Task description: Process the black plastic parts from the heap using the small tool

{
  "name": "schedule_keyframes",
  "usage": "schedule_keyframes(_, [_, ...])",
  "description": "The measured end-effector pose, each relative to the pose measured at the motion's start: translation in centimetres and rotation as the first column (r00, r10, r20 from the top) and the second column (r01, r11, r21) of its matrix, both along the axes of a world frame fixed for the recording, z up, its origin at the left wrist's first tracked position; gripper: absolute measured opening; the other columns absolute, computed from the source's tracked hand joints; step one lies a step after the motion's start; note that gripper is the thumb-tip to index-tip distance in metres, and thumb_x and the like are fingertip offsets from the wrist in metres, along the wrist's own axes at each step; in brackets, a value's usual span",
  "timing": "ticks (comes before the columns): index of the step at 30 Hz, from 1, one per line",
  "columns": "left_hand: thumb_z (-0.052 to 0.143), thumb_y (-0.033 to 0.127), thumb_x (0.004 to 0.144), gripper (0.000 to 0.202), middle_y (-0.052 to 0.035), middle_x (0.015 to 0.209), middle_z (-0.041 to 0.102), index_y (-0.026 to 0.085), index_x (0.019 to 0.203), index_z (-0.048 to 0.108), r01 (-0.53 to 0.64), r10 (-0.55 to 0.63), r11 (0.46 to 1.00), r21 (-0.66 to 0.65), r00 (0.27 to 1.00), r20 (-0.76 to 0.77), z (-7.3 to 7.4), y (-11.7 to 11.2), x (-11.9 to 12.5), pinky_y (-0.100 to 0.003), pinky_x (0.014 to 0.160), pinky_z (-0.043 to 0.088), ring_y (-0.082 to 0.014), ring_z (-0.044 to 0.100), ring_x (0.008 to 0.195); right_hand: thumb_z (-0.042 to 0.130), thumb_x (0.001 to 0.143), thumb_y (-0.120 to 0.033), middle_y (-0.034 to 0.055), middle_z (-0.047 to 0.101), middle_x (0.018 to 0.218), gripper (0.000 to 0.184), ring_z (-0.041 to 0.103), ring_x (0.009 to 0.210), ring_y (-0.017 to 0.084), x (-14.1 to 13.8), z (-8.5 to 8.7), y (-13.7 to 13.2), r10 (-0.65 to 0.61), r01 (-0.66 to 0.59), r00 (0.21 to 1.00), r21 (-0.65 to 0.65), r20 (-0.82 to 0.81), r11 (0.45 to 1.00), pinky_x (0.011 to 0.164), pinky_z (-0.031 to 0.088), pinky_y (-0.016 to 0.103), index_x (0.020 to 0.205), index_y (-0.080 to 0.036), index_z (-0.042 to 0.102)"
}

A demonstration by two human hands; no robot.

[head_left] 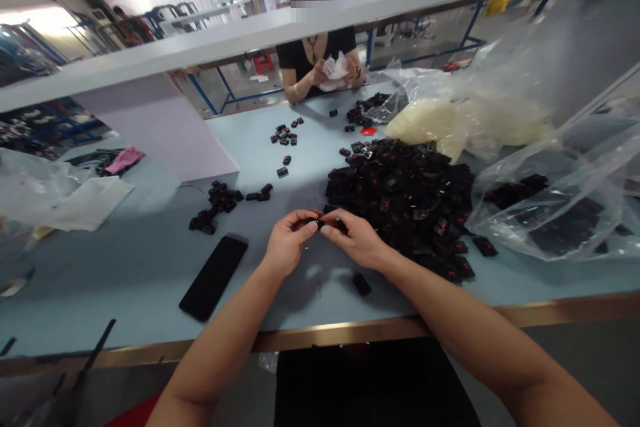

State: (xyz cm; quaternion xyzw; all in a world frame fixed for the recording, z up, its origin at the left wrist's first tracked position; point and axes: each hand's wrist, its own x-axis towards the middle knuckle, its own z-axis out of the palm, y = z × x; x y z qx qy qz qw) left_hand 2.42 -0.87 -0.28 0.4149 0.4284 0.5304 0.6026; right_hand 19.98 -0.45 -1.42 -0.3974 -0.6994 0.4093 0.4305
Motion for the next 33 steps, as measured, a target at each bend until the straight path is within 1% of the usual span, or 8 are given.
schedule_keyframes(4, [0.085,0.031,0.064,0.028,-0.0045,0.093,0.073,0.017,0.085,0.074,0.045,-0.049,0.997,-0.067,0.998,-0.047,-0.1,-0.1,0.0,-0.027,0.079,0.051,-0.0149,0.065,0.083,0.066,0.082,-0.038,-0.0027,0.06,0.067,0.019,0.048,0.057,0.011,-0.3,-0.3,0.1,0.025,-0.022,0.999,-0.125,0.028,0.992,0.053,0.037,0.024,0.086,-0.02,0.065])
schedule_keyframes(7, [0.08,0.039,0.072,0.033,-0.006,0.094,0.072,0.018,0.096,0.074,0.01,-0.014,0.999,-0.031,0.99,-0.137,-0.1,0.0,-0.3,-0.028,0.074,0.051,-0.0165,0.065,0.084,0.069,0.079,-0.041,-0.0044,0.054,0.06,0.022,0.045,0.053,0.011,0.2,0.5,0.4,-0.07,0.019,0.984,-0.292,-0.166,0.956,0.049,0.035,0.024,0.077,-0.02,0.062])
schedule_keyframes(11, [0.074,0.042,0.076,0.03,-0.0054,0.091,0.07,0.019,0.095,0.072,-0.099,0.121,0.992,0.081,0.931,-0.345,0.5,0.7,-1.5,-0.026,0.065,0.049,-0.0166,0.062,0.079,0.073,0.078,-0.046,-0.0093,0.044,0.055,0.03,0.034,0.045,0.008,1.2,2.0,1.2,-0.392,0.064,0.66,-0.472,-0.641,0.879,0.043,0.03,0.021,0.09,-0.023,0.057])
schedule_keyframes(13, [0.072,0.041,0.077,0.026,-0.0034,0.082,0.068,0.019,0.092,0.072,-0.108,0.15,0.988,0.114,0.862,-0.484,1.0,1.1,-2.4,-0.026,0.062,0.047,-0.0151,0.059,0.07,0.078,0.073,-0.043,-0.0094,0.044,0.054,0.035,0.033,0.044,0.007,1.4,2.4,1.4,-0.421,0.029,0.614,-0.514,-0.668,0.857,0.042,0.029,0.02,0.093,-0.022,0.058])
schedule_keyframes(18, [0.068,0.033,0.08,0.014,-0.004,0.081,0.071,0.021,0.084,0.074,0.09,0.126,0.974,0.209,0.553,-0.824,1.6,1.8,-4.3,-0.03,0.071,0.047,-0.019,0.061,0.071,0.077,0.072,-0.042,-0.0084,0.046,0.053,0.033,0.036,0.045,0.007,0.6,1.9,0.8,-0.378,-0.024,0.715,-0.561,-0.588,0.827,0.04,0.027,0.02,0.088,-0.019,0.059])
schedule_keyframes(23, [0.059,0.019,0.084,0.02,-0.0105,0.092,0.071,0.022,0.091,0.076,0.286,0.155,0.929,0.237,0.28,-0.947,0.3,2.1,-4.7,-0.037,0.086,0.048,-0.0255,0.065,0.085,0.074,0.073,-0.041,-0.0084,0.047,0.053,0.031,0.038,0.045,0.007,0.3,1.4,0.6,-0.345,-0.01,0.762,-0.543,-0.548,0.84,0.039,0.027,0.02,0.088,-0.019,0.06])
schedule_keyframes(28, [0.052,0.013,0.085,0.032,-0.0132,0.103,0.072,0.023,0.104,0.076,0.5,0.029,0.854,0.145,0.232,-0.972,-1.0,2.2,-4.1,-0.041,0.093,0.045,-0.0292,0.063,0.101,0.074,0.073,-0.042,-0.0084,0.047,0.053,0.031,0.039,0.045,0.008,0.3,1.3,0.6,-0.327,-0.005,0.782,-0.531,-0.53,0.848,0.04,0.028,0.02,0.088,-0.019,0.06])
schedule_keyframes(33, [0.052,0.01,0.081,0.03,-0.0111,0.093,0.071,0.025,0.09,0.076,0.499,0.011,0.854,0.145,0.263,-0.965,-1.4,2.1,-3.8,-0.039,0.093,0.044,-0.0279,0.062,0.099,0.073,0.074,-0.042,-0.0082,0.047,0.053,0.03,0.039,0.044,0.007,0.1,1.2,0.4,-0.314,0.004,0.801,-0.521,-0.509,0.853,0.04,0.029,0.021,0.087,-0.019,0.059])
